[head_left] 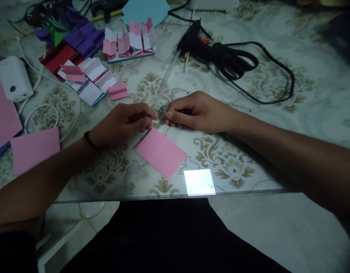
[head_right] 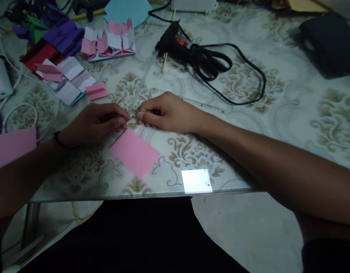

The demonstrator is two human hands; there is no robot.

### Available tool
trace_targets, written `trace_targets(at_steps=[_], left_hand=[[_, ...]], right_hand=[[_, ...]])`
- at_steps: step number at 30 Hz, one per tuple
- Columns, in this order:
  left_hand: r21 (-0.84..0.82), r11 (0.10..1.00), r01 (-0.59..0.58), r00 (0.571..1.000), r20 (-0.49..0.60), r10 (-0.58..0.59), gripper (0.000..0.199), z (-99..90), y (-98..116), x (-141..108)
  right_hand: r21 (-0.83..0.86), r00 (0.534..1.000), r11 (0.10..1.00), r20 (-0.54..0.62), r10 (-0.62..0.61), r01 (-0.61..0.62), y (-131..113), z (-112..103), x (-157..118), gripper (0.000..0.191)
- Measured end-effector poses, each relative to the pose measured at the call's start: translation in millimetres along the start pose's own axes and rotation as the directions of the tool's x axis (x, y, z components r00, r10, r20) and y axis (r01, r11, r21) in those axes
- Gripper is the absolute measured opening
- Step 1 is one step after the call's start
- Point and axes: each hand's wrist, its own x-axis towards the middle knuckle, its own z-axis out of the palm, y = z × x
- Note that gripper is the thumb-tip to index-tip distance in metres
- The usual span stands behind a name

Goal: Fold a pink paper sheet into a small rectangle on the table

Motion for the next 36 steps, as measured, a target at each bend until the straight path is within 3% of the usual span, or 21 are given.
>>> trace_targets(at_steps=[14, 36], left_hand=[[0.006, 1.000, 0.006, 1.000, 0.027, -0.007, 0.016, -1.5, -0.2, 0.3], [-0.021, 1.000, 0.007, 1.000, 0.008, -0.007, 0.015, -0.3, 0.1, 0.6]], right_hand=[[-0.001, 0.999, 0.999, -0.007, -0.040, 0.040, 1.9, 0.4, 0.2, 0.035], [0.037, 0.999, 0.999, 0.008, 0.038, -0.039, -0.8, 0.4, -0.7, 0.034]])
